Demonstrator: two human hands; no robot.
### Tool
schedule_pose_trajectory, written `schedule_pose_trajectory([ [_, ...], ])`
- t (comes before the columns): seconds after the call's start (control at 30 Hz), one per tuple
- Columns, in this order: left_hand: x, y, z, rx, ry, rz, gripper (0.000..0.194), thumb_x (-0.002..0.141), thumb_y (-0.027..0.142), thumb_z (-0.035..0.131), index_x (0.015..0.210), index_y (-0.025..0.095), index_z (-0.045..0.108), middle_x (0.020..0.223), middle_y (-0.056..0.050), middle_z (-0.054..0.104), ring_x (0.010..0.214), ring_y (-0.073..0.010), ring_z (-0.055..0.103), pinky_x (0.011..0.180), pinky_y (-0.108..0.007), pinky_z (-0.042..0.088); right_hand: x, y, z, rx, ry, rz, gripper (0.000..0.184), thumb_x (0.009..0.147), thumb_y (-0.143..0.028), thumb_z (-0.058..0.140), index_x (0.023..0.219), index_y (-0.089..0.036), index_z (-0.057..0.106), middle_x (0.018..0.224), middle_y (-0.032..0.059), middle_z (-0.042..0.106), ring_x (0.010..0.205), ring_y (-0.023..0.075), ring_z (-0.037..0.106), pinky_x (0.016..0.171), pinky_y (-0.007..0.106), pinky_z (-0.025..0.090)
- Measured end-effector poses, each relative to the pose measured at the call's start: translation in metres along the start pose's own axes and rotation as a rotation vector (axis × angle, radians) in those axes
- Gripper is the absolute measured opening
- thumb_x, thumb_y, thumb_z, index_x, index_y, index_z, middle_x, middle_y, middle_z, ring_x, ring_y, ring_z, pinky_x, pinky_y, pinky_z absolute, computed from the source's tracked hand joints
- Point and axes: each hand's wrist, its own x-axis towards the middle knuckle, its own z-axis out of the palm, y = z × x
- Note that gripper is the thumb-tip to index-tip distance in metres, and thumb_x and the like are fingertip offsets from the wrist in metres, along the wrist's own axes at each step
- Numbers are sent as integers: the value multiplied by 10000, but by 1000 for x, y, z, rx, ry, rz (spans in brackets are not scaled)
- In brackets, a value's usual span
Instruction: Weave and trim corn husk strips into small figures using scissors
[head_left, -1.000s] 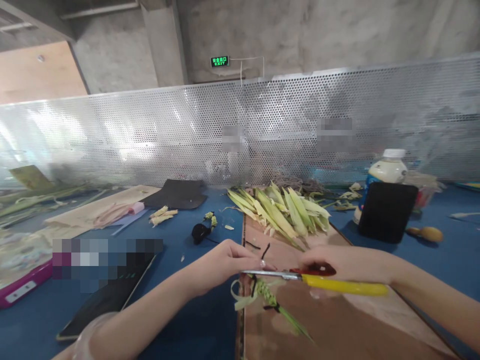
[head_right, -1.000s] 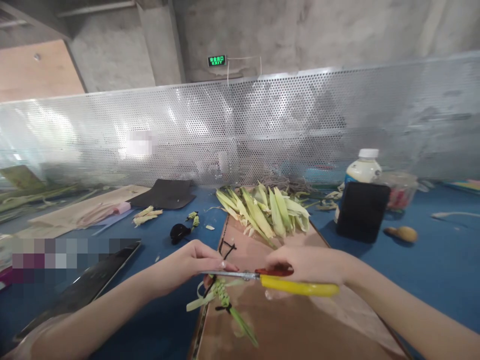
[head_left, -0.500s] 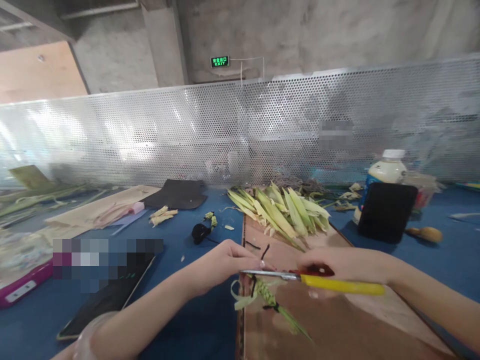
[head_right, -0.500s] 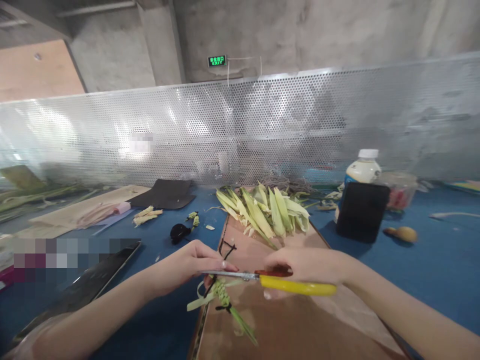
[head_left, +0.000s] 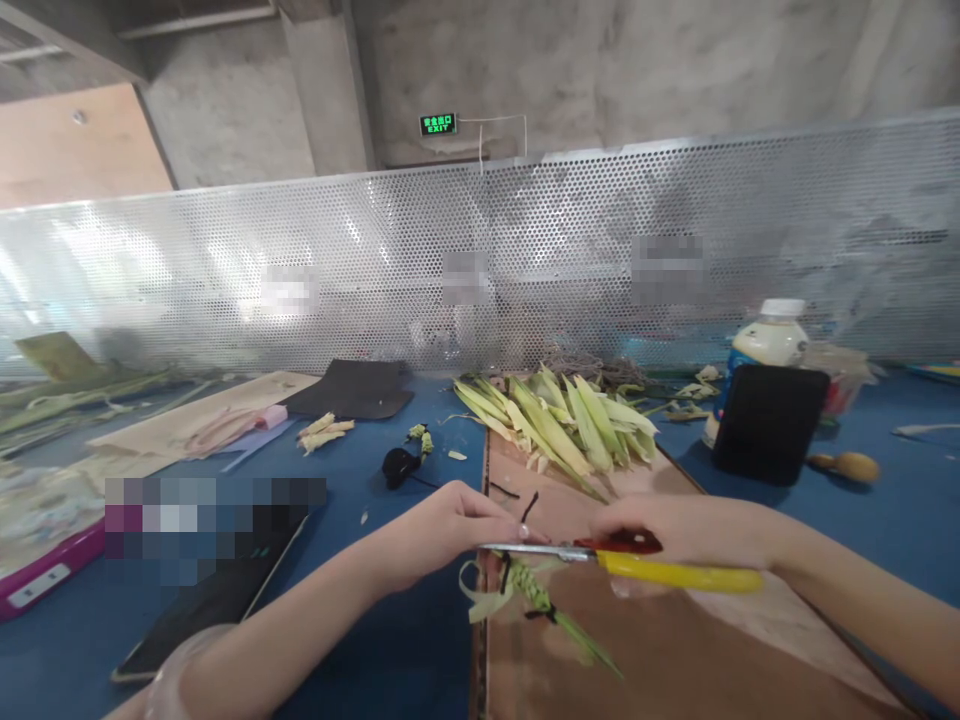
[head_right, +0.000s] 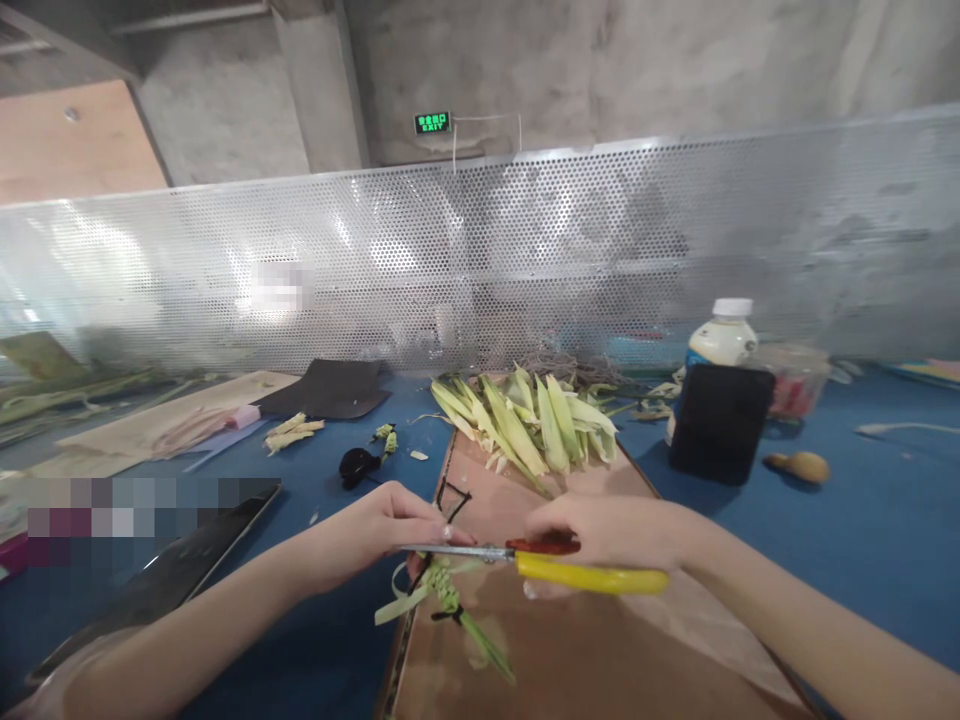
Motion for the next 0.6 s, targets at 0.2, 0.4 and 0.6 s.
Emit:
schedule_pose_trajectory([
  [0.2, 0, 2, 0, 4, -10, 51, 275, 757, 365, 619, 632, 142, 721, 727, -41, 701, 727, -143, 582, 656, -226, 389, -1, -1, 0, 53, -26, 66, 332, 734, -487, 564, 888, -195, 596, 778, -7, 519, 683, 123, 428, 586, 246, 303],
  [0.4, 0, 4, 1, -10, -9, 38, 265, 755, 344, 624, 606, 143, 710, 648, -25, 664, 752, -154, 585, 670, -229, 390, -2, -6, -3, 10, -18, 89, 400, 740, -521, 536, 963, -192, 586, 838, 15, 540, 732, 151, 458, 616, 258, 317],
  [0.6, -1, 2, 0, 6, -13, 30, 274, 737, 364, 638, 616, 129, 707, 604, -10, 632, 630, -112, 512, 674, -225, 387, -2, -7, -2, -60, -28, 146, 408, 726, -538, 540, 969, -212, 571, 863, 7, 567, 740, 156, 487, 588, 251, 307],
])
